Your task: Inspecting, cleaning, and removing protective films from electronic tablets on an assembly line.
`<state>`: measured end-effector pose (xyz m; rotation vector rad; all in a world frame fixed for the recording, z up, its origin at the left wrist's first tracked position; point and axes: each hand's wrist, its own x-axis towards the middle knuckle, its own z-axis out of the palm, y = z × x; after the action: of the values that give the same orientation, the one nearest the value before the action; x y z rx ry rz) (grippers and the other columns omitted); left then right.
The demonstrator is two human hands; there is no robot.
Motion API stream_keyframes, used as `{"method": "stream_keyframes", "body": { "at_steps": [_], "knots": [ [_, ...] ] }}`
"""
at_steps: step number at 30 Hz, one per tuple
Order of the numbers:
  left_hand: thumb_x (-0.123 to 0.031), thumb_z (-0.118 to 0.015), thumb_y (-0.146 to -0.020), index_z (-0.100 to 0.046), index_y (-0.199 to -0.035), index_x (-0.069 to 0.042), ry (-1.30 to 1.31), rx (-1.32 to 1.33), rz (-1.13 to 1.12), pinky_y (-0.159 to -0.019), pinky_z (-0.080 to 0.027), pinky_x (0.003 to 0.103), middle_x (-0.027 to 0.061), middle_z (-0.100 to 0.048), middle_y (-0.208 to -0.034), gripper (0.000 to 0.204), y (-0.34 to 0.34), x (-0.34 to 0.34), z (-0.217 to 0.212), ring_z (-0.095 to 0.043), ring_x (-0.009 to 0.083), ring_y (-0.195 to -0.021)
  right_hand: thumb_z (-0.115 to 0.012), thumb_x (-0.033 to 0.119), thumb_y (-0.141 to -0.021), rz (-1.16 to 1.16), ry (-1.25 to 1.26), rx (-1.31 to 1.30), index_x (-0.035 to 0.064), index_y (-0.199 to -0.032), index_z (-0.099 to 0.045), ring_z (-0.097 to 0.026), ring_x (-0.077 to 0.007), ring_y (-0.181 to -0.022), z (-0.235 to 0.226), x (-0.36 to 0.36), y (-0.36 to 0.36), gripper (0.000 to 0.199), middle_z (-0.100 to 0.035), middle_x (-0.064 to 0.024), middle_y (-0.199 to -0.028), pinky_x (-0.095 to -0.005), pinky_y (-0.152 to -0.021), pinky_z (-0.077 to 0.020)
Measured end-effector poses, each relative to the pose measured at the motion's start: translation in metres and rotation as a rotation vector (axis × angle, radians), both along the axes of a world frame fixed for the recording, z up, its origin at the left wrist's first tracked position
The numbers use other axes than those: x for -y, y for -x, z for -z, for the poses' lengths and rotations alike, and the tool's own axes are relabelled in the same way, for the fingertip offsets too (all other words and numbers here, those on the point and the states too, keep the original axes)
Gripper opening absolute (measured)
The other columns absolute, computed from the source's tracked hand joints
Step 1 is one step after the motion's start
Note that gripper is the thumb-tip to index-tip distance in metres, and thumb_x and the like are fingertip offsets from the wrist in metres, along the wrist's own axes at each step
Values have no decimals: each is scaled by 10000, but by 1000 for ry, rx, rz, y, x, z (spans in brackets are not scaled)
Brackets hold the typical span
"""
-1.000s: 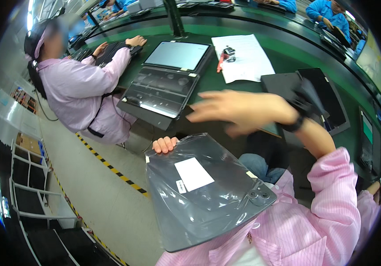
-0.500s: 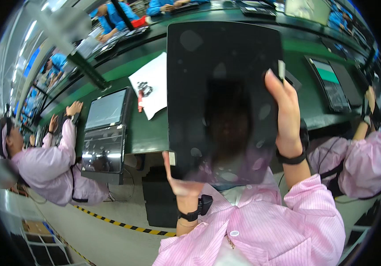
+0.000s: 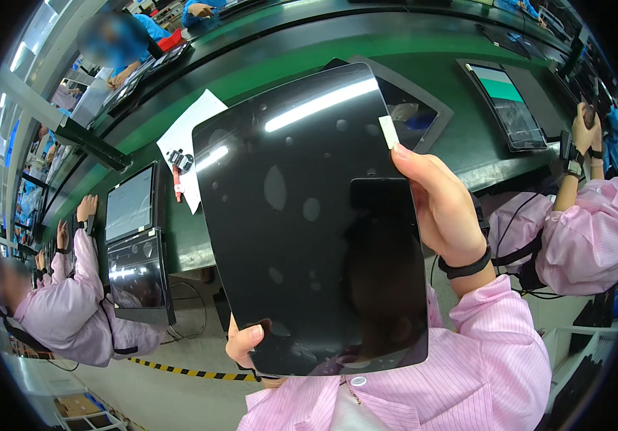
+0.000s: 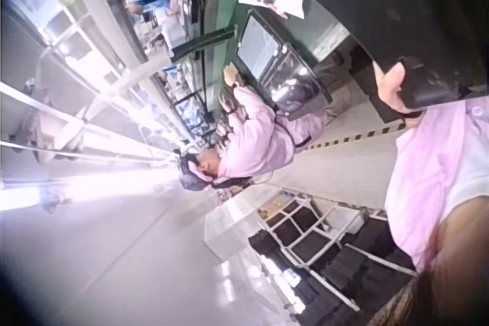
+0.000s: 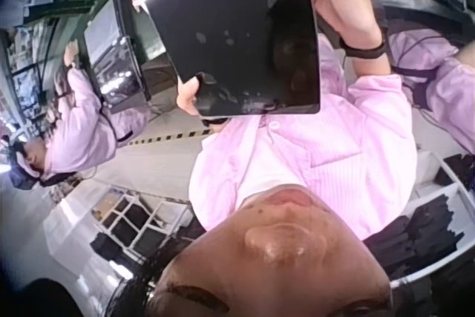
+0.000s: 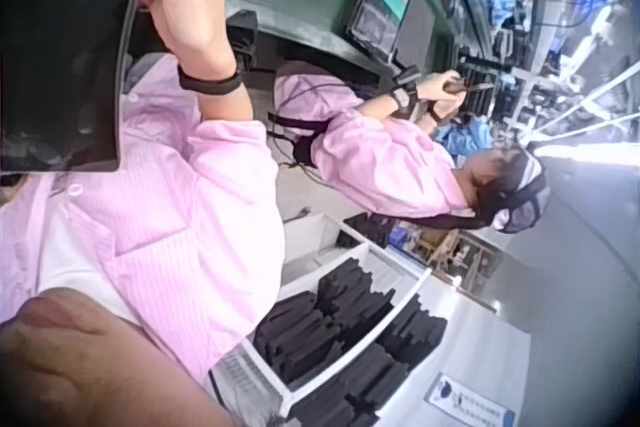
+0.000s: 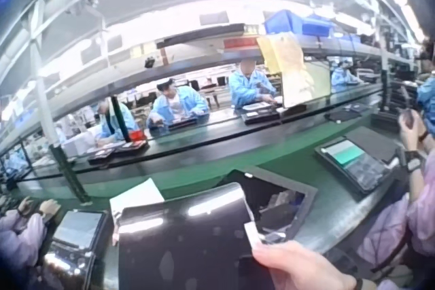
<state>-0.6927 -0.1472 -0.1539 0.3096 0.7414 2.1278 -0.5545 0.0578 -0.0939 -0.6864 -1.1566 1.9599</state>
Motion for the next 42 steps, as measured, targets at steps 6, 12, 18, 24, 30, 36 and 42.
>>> {"method": "stream_keyframes", "body": {
  "at_steps": [6,12,18,24,30,36,42],
  "knots": [
    [-103,-546,-844,-501,-1183,14,319,-201,-37,-821,-455,269,108,-603,-1044,362,-17,-30,-6,-584,174,-902,-562,391,-906,-203,-331,332,12,-850,-653,-399,-20,-527,29,-70,36,394,-426,45,-561,-216,-460,-278],
    [-229,-523,-949,-542,-944,4,559,-583,308,-424,-390,231,82,-635,-739,234,19,-82,43,-570,105,-533,-601,353,-872,-371,-812,741,-48,-770,-672,-497,-136,-507,75,-159,87,421,-523,-65,-525,-331,-521,-409],
    [-279,-593,-899,-513,-581,4,1007,-1250,-231,-436,-377,310,110,-516,-446,433,38,-83,49,-520,173,-396,-618,365,-845,62,-1013,844,-12,-852,-687,-639,-275,-659,45,-164,57,383,-653,-159,-713,-352,-641,-498],
    [-218,-544,-927,-616,-926,31,667,-661,560,-571,-495,251,83,-675,-710,259,37,-63,65,-657,144,-678,-622,651,-719,271,-1099,1445,-53,-1181,-551,-486,-349,-1112,78,-221,-25,846,-517,-216,-1177,-406,-915,-424],
    [-210,-583,-915,-574,-862,48,731,-660,440,-501,-461,245,104,-649,-639,263,26,-68,54,-625,137,-553,-758,569,-632,377,-909,1237,-43,-926,-599,-604,-312,-875,92,-205,-72,697,-617,-178,-930,-379,-787,-469],
    [-225,-574,-906,-569,-680,31,1007,-1183,198,-433,-394,279,101,-554,-514,342,40,-76,46,-547,168,-415,-794,447,-673,372,-768,1109,4,-707,-594,-476,-85,-558,104,-209,-120,488,-531,-16,-593,-248,-509,-368],
    [-208,-662,-820,-600,-734,-16,1008,-1470,-301,-532,-424,337,84,-585,-632,219,22,-76,19,-575,241,-585,-767,386,-739,193,-587,1020,55,-658,-559,-414,-29,-546,93,-209,-142,399,-482,51,-586,-202,-482,-307]
  ]
}}
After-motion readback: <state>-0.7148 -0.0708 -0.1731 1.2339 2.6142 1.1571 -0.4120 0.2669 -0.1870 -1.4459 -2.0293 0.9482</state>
